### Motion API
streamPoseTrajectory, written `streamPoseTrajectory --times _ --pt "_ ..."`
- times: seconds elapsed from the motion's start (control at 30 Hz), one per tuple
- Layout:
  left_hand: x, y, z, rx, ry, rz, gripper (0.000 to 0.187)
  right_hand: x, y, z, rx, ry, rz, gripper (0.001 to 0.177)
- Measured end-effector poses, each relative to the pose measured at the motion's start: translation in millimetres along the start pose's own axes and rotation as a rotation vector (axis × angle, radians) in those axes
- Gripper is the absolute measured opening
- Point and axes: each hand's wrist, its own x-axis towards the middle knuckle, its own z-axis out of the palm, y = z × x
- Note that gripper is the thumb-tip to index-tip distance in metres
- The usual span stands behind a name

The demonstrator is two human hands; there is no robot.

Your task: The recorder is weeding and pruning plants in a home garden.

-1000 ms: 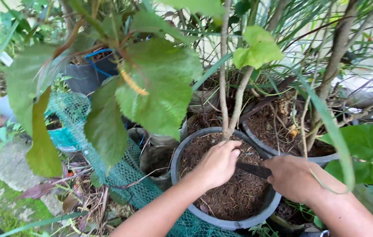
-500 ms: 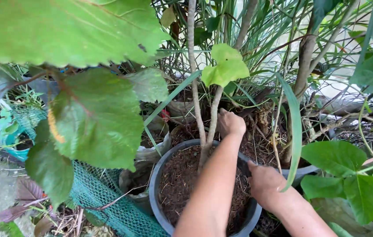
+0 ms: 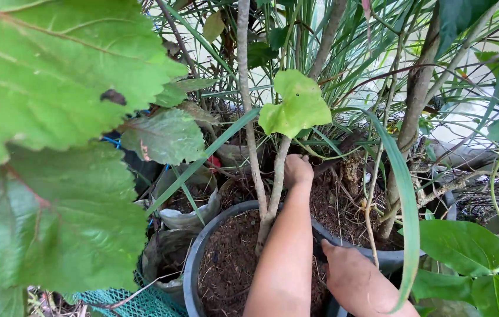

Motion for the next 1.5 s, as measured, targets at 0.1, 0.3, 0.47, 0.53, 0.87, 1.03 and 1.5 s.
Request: streamPoseTrajectory --times 0.1,0.3,0.47,0.53,0.87,1.03,1.5 --pt "0.1 -8.3 1.5 -0.038 0.014 -0.003 0.022 -0.1 -3.5 -3.2 -0.037 -0.041 -0.001 0.05" --pt "32.3 -49.2 30.9 -0.093 0.367 -0.088 0.017 9.0 -39.0 -43.7 -0.04 -0.314 0.251 0.046" --pt "-9.9 -27.0 -14.2 -0.362 0.493 -0.223 0.013 1.3 -21.7 -20.5 -0.388 -0.302 -0.111 0.034" --pt "-15.3 -24.7 -15.5 -0.499 0.515 -0.288 0.013 4.7 -34.6 -32.3 -0.145 -0.257 0.171 0.046" --pt "-64.4 -6.2 -46.7 -0.404 0.537 -0.192 0.032 3.1 -44.9 -37.5 -0.09 -0.257 0.239 0.05" --pt "-88.8 -11.6 -42.5 -0.277 0.294 -0.172 0.042 4.3 -41.1 -34.0 -0.092 -0.292 0.232 0.046" --pt "-204.3 -17.6 -139.9 -0.005 -0.264 0.067 0.031 -6.6 -58.0 -56.5 -0.147 -0.401 0.201 0.031"
